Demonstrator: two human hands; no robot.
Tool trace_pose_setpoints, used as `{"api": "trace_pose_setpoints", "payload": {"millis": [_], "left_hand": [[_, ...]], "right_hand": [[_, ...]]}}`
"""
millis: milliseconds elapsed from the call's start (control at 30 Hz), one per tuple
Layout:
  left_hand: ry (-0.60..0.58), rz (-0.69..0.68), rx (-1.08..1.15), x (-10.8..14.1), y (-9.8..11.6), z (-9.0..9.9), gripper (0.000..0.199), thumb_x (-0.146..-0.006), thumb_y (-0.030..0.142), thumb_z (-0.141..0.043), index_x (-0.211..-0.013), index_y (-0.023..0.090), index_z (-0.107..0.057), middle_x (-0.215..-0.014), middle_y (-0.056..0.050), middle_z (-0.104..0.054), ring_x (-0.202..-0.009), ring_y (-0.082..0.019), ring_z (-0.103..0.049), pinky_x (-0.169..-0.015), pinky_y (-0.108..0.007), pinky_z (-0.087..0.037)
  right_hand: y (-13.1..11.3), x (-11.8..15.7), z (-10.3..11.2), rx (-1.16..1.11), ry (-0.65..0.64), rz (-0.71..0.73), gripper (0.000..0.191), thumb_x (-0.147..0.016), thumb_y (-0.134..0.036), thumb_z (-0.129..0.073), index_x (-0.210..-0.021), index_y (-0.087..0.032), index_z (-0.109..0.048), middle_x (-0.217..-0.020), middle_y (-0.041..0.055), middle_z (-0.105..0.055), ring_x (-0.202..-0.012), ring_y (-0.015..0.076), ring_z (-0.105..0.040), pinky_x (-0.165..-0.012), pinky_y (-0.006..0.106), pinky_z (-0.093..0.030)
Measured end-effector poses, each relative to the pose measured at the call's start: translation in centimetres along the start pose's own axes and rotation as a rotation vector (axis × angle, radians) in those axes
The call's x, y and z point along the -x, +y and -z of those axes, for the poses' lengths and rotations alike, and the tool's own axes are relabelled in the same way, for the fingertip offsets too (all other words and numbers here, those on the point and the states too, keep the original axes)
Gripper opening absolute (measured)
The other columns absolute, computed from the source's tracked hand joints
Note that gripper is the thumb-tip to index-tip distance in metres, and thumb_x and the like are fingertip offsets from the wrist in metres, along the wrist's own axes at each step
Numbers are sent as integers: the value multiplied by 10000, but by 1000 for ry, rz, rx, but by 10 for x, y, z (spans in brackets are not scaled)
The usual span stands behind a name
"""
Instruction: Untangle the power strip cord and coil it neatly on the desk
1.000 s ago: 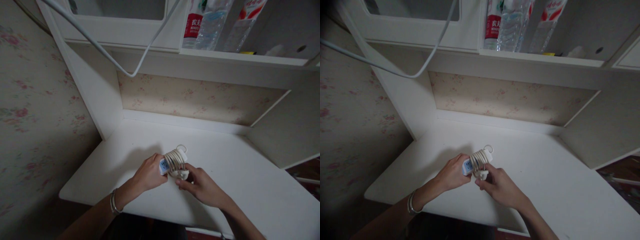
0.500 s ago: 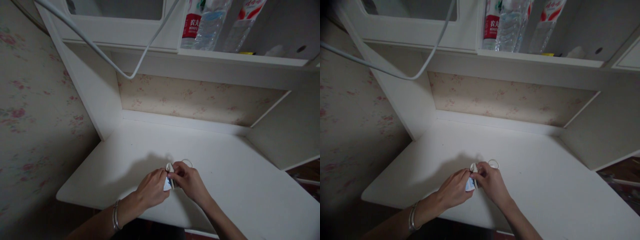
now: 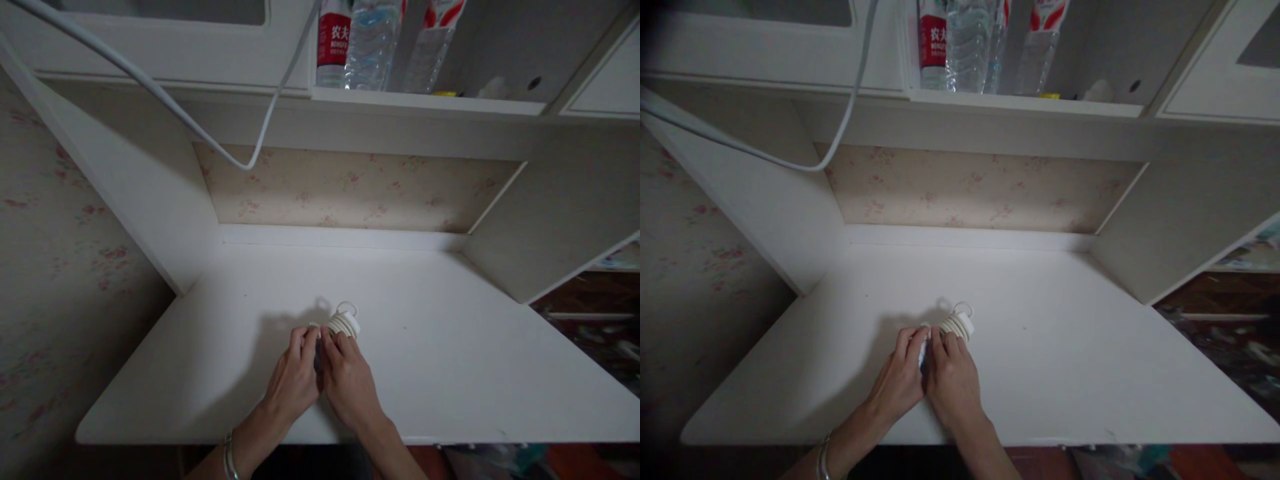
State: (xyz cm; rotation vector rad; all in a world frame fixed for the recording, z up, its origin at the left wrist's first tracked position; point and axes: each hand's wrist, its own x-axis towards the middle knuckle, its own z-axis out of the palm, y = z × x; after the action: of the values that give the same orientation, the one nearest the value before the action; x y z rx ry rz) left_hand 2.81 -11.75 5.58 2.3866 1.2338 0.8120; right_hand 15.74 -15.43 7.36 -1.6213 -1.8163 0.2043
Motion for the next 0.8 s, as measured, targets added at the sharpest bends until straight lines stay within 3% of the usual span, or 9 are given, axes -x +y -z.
{"api": "trace_pose_setpoints", "payload": {"millis": [100,200,300,367,567,667,800], "left_hand": [[41,46,18,-5,1,-1,635,-768,87,-511,-1364,203,-326,-1220,-119,-430,-986,-219,-608,-835,-351,-546],[117,175,47,-12,8,-4,601,-757,154,-579,-1323,222,-387,-1219,-103,-437,-915,-210,-634,-786,-342,-559],[174,249,100,-16,17,-13,613,-735,209,-644,-1301,230,-409,-1220,-95,-438,-907,-210,-635,-765,-334,-560],[178,249,144,-16,25,-21,598,-758,211,-629,-1310,223,-399,-1223,-102,-433,-909,-206,-634,-764,-331,-559],[92,195,284,-15,44,-48,602,-862,209,-522,-1414,220,-282,-1257,-140,-398,-962,-207,-620,-791,-337,-554],[42,133,324,-17,47,-61,671,-842,117,-502,-1449,202,-228,-1279,-155,-384,-1090,-232,-563,-872,-350,-530],[-42,47,363,-21,48,-73,824,-742,1,-499,-1476,184,-173,-1287,-156,-377,-1184,-246,-486,-962,-365,-489]], "right_hand": [[2,12,-3,-298,39,-75,384,-946,-234,-401,-1310,-205,-520,-1043,100,-599,-943,213,-563,-840,345,-482],[5,27,-12,-657,124,-373,255,-919,-375,-497,-1071,-201,-605,-968,65,-628,-852,188,-604,-767,305,-500],[12,35,-24,-1029,197,-683,392,-837,-506,-587,-1071,-197,-527,-1030,72,-638,-867,209,-641,-728,317,-525],[18,36,-30,-1183,241,-783,512,-796,-540,-619,-1155,-211,-459,-1102,80,-630,-963,232,-642,-784,343,-535],[42,28,-26,-1055,355,-842,529,-833,-564,-556,-1201,-216,-404,-1101,68,-646,-1005,222,-641,-842,336,-537],[51,22,-21,-956,388,-878,532,-859,-621,-472,-1181,-200,-429,-1060,76,-656,-961,222,-653,-814,340,-546],[64,12,-14,-993,411,-935,551,-838,-656,-475,-1142,-196,-450,-990,74,-668,-858,222,-672,-726,340,-564]]}}
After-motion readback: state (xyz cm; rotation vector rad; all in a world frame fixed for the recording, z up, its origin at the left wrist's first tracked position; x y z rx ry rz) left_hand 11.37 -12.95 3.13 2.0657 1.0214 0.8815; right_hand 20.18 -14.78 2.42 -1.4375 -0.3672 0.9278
